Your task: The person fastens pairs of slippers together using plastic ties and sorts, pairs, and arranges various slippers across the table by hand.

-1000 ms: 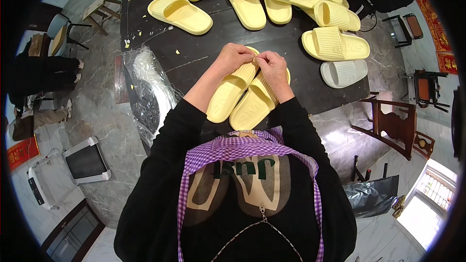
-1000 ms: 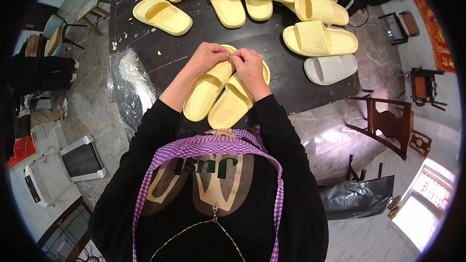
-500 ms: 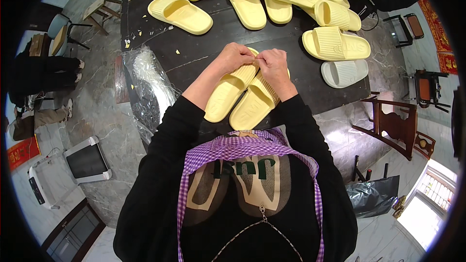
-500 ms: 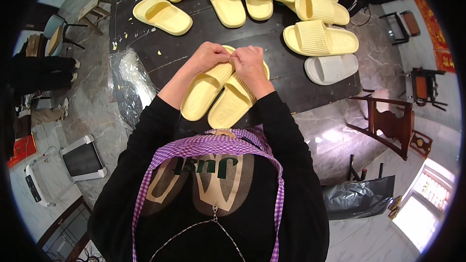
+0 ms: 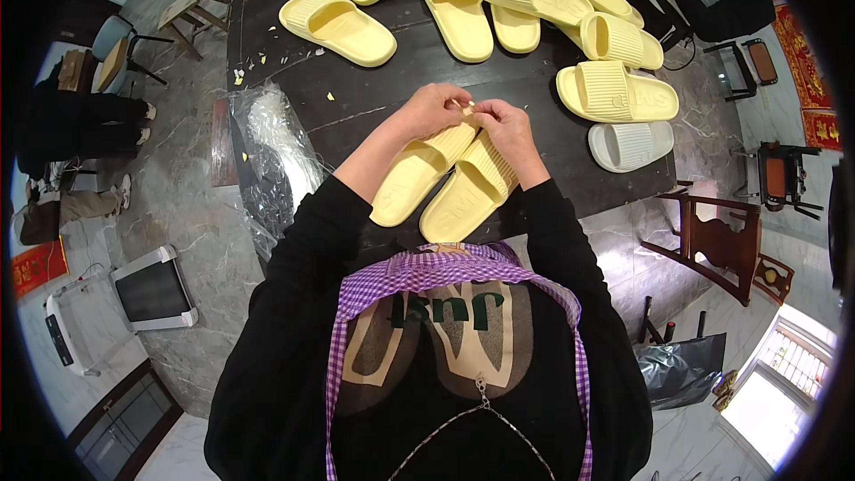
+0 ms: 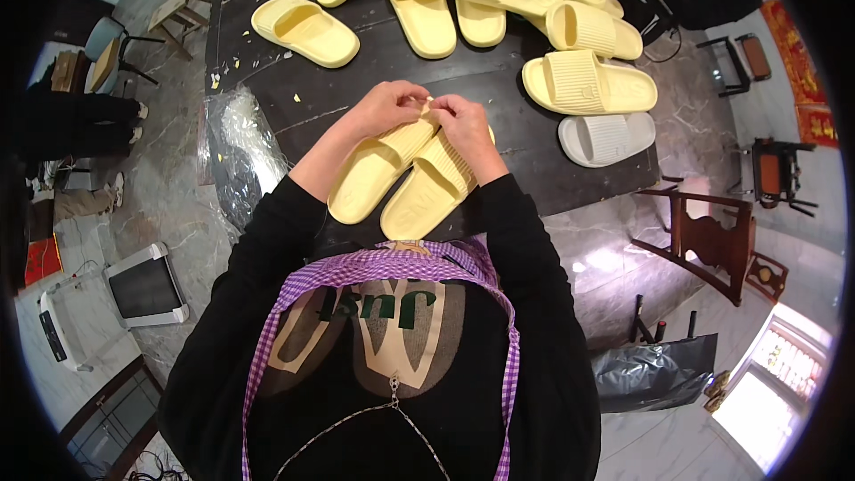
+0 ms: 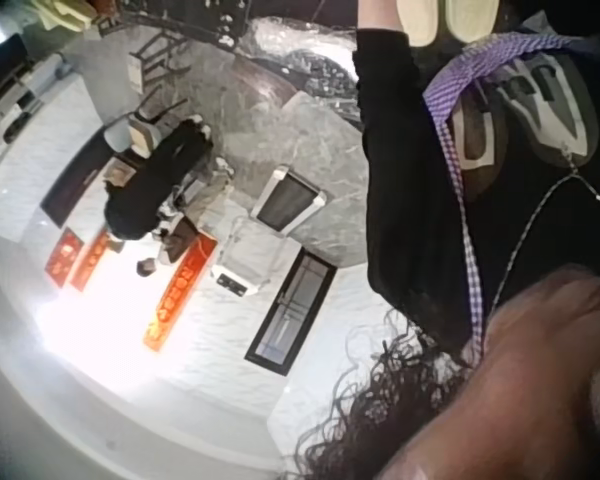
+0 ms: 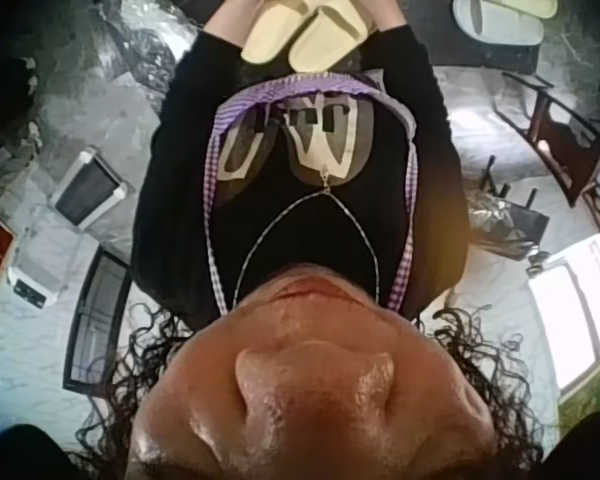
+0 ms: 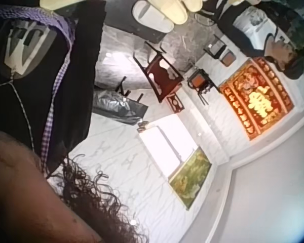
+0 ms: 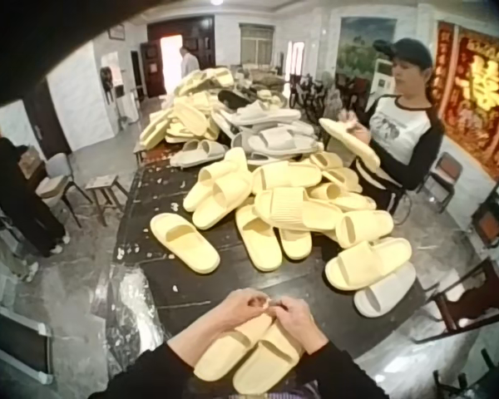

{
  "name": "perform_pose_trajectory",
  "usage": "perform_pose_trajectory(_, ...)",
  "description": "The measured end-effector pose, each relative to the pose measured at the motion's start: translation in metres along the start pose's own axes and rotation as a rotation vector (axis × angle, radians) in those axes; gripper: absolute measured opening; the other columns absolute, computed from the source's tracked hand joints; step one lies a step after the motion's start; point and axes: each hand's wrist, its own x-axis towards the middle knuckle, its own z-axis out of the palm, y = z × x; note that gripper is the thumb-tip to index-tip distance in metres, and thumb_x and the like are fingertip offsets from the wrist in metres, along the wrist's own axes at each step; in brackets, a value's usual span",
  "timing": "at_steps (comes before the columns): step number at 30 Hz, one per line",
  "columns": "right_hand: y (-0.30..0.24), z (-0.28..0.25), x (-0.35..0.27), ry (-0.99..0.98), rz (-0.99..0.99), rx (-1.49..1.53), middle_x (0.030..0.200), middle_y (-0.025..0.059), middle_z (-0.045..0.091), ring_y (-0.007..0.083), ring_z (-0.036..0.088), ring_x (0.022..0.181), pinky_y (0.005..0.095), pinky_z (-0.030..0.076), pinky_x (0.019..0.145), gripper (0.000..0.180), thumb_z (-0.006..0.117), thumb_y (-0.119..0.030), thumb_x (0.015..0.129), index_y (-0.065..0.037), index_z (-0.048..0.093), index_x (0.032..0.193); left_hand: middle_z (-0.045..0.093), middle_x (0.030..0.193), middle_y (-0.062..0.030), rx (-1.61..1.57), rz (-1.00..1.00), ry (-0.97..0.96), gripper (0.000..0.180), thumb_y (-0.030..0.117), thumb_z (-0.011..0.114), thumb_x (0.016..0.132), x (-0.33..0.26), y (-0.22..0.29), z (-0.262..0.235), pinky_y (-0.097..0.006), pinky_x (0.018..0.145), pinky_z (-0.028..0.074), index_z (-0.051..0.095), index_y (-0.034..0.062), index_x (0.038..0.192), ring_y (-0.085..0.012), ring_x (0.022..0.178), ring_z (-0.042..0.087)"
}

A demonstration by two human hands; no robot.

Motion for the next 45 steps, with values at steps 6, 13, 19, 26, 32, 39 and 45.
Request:
perform_pose_trajectory(6,0.002,-0.01,0.002,0.103,-0.108,-0.07,0.077,0.0135,0.065,0.0216,0.061,0.068,0.0294,0.048,0.065,0.016,0.059,-0.007,0.075,0.001,0.064,0.088,0.063,0.093,-0.0081,-0.084,-0.072,0.334,0.031,0.004,0.059,0.076,-0.031,-0.004,-0.02,-0.024,0.069,0.046,0.058,-0.0035,0.106,-0.0113,0.077,0.057)
perform_pose_trajectory(13,-0.017,-0.049,-0.031,0.08,-0.223,-0.52,0.078,0.0174,0.063,0.0331,0.061,0.074,0.0377,0.048,0.066,0.021,0.062,-0.017,0.075,-0.001,0.063,0.089,0.059,0.091,-0.0118,0.25,-0.032,0.586,0.035,0.01,0.061,0.075,-0.123,-0.016,-0.017,-0.027,0.07,0.046,0.056,-0.0032,0.107,-0.0172,0.076,0.057)
perform_pose_trajectory(19,-0.007,-0.052,-0.107,-0.095,0.194,-0.643,0.074,0.0184,0.062,0.0305,0.061,0.068,0.0362,0.047,0.061,0.04,0.066,-0.028,0.072,0.003,0.059,0.096,0.057,0.085,-0.0137,0.531,-0.139,0.454,0.046,0.016,0.065,0.07,-0.132,-0.049,0.005,-0.031,0.067,0.046,0.053,-0.0051,0.109,-0.0218,0.069,0.056)
perform_pose_trajectory(26,0.023,-0.01,-0.137,0.176,0.456,0.327,0.079,0.0071,0.061,0.012,0.059,0.07,0.0232,0.047,0.061,0.051,0.065,-0.013,0.076,0.006,0.045,0.119,0.058,0.08,-0.0075,-0.204,-0.397,0.243,0.037,0.006,0.063,0.071,-0.117,-0.04,0.001,-0.025,0.062,0.045,0.052,-0.0043,0.105,-0.0148,0.068,0.054)
perform_pose_trajectory(32,0.013,0.0,-0.126,0.204,0.335,0.69,0.089,0.0051,0.061,0.0108,0.058,0.075,0.0218,0.047,0.064,0.049,0.06,-0.004,0.077,0.007,0.043,0.121,0.056,0.08,-0.0049,-0.443,-0.294,0.362,0.029,0.002,0.063,0.071,-0.11,-0.014,0.004,-0.023,0.062,0.045,0.052,-0.0039,0.098,-0.0113,0.07,0.054)
perform_pose_trajectory(39,0.018,-0.002,-0.112,0.209,0.152,0.693,0.094,0.0065,0.061,0.0113,0.058,0.078,0.0222,0.046,0.067,0.046,0.055,0.005,0.072,0.006,0.047,0.117,0.058,0.079,-0.0048,-0.552,-0.306,0.384,0.028,0.001,0.062,0.071,-0.115,-0.011,0.002,-0.023,0.059,0.045,0.052,-0.0019,0.097,-0.0113,0.067,0.054)
perform_pose_trajectory(45,-0.015,-0.034,-0.039,0.122,-0.008,0.62,0.095,0.0055,0.061,0.0117,0.057,0.081,0.0225,0.046,0.069,0.04,0.054,0.003,0.073,0.004,0.052,0.113,0.06,0.078,-0.0075,-0.299,-0.103,0.435,0.022,0.001,0.058,0.071,-0.044,-0.005,-0.036,-0.028,0.059,0.046,0.057,-0.0038,0.092,-0.0143,0.067,0.056)
